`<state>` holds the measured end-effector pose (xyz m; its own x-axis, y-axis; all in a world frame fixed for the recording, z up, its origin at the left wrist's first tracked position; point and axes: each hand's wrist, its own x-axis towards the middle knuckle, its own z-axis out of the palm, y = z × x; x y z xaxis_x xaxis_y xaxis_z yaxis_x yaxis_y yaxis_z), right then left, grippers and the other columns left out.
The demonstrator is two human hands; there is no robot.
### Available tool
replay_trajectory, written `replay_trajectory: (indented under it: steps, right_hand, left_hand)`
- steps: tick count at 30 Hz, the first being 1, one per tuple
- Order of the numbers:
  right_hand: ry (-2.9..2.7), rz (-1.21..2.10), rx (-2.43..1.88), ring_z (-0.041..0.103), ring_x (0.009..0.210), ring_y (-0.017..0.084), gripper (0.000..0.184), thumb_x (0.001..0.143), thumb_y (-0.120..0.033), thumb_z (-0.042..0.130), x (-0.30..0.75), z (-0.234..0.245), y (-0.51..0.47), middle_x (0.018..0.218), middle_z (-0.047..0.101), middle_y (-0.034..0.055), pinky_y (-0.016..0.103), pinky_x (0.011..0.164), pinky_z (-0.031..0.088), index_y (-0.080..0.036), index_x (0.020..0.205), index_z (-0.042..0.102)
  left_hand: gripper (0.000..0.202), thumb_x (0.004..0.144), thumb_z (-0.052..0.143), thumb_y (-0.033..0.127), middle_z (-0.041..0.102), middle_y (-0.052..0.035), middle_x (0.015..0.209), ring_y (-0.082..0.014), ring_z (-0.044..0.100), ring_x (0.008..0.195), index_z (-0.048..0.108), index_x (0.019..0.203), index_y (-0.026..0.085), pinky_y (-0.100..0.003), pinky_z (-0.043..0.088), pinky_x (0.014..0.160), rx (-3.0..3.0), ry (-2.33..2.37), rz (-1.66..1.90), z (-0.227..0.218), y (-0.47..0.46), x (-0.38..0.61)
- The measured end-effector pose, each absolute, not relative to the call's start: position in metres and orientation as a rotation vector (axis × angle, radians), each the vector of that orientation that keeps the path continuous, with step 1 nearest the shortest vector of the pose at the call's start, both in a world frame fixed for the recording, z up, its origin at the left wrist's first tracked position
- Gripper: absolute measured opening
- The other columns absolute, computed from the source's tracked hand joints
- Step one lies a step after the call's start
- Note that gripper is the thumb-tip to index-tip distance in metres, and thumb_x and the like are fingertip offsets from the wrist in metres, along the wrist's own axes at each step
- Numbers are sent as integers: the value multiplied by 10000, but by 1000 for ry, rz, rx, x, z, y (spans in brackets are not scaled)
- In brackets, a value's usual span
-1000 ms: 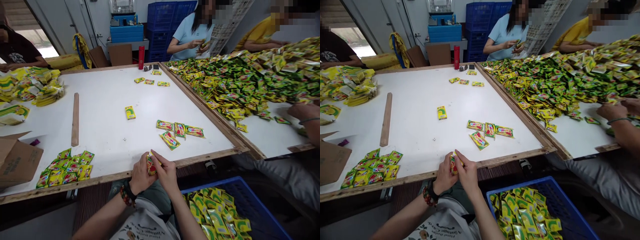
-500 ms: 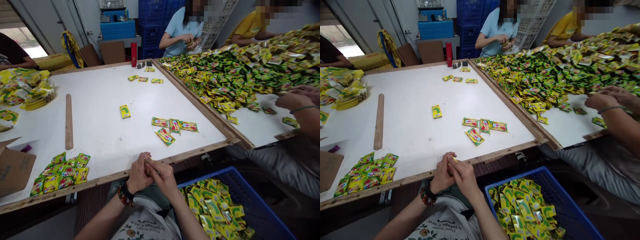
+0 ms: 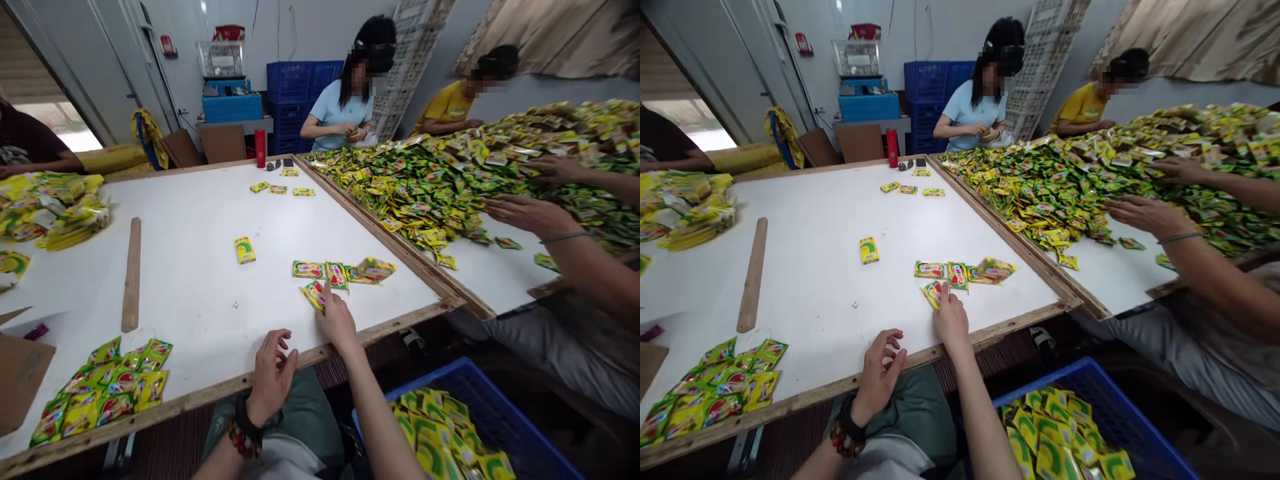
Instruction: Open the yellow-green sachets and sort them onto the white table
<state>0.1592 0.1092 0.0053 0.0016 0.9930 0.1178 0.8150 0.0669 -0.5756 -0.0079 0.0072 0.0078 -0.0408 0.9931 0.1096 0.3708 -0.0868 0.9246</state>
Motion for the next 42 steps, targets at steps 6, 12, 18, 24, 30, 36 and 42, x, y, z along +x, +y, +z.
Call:
replay_trajectory:
  steps: [6, 12, 18, 24, 30, 36, 42]
  right_hand:
    - [-1817, 373, -1254, 544, 1181, 285, 786, 862, -117, 496, 97, 9, 28, 1276, 529, 143, 470, 921, 532, -298, 1532, 125]
    - [-1597, 785, -1129, 546, 1233, 276, 567, 904, -191, 477, 100, 15, -39, 1340, 567, 98, 461, 985, 503, -309, 1451, 383]
    - [-1057, 1385, -1181, 631, 1125, 247, 398, 905, -458, 518, 108, 32, 0, 1174, 698, 67, 396, 967, 510, -241, 1211, 651]
    - [-1284, 1288, -1143, 629, 1132, 256, 364, 916, -402, 516, 99, 43, 2, 1224, 686, 67, 419, 1008, 473, -244, 1208, 666]
    - [-1311, 1352, -1142, 664, 1088, 260, 376, 889, -294, 524, 117, 50, 1, 1226, 683, 56, 428, 957, 518, -233, 1239, 647]
    - [-1586, 1200, -976, 663, 1103, 251, 288, 863, -249, 598, 126, 48, 12, 1144, 715, 42, 419, 979, 517, -290, 1126, 708]
    - [-1584, 992, -1161, 748, 857, 241, 267, 878, -252, 585, 112, 47, 19, 1047, 746, 64, 357, 768, 615, -223, 1107, 719]
  left_hand:
    - [585, 892, 550, 401, 550, -125, 1238, -199, 622, 1031, 245, 1369, 251, -341, 547, 830, 1060, 1442, 1428, 19, 20, -7]
    - [677, 761, 665, 292, 531, -91, 1167, -192, 603, 951, 279, 1315, 234, -329, 522, 815, 1215, 1701, 1454, 31, 23, -4]
    - [434, 789, 611, 309, 523, -89, 1112, -234, 593, 979, 389, 1154, 232, -380, 510, 824, 1668, 1721, 1452, 3, -6, 1]
    - [328, 831, 527, 332, 529, -117, 1133, -242, 608, 969, 394, 1112, 226, -383, 523, 752, 1804, 1670, 1443, -10, -12, 0]
    - [412, 827, 553, 337, 447, -173, 1359, -291, 541, 1199, 360, 1177, 236, -412, 541, 795, 2092, 1464, 1469, -16, -9, -1]
    - [628, 776, 602, 334, 516, -168, 1335, -251, 627, 1071, 324, 1318, 180, -368, 548, 795, 1886, 1430, 1215, -2, -3, -5]
    - [505, 695, 643, 332, 646, -36, 856, -211, 638, 664, 430, 1132, 195, -312, 490, 563, 1791, 1636, 1136, -1, -1, -2]
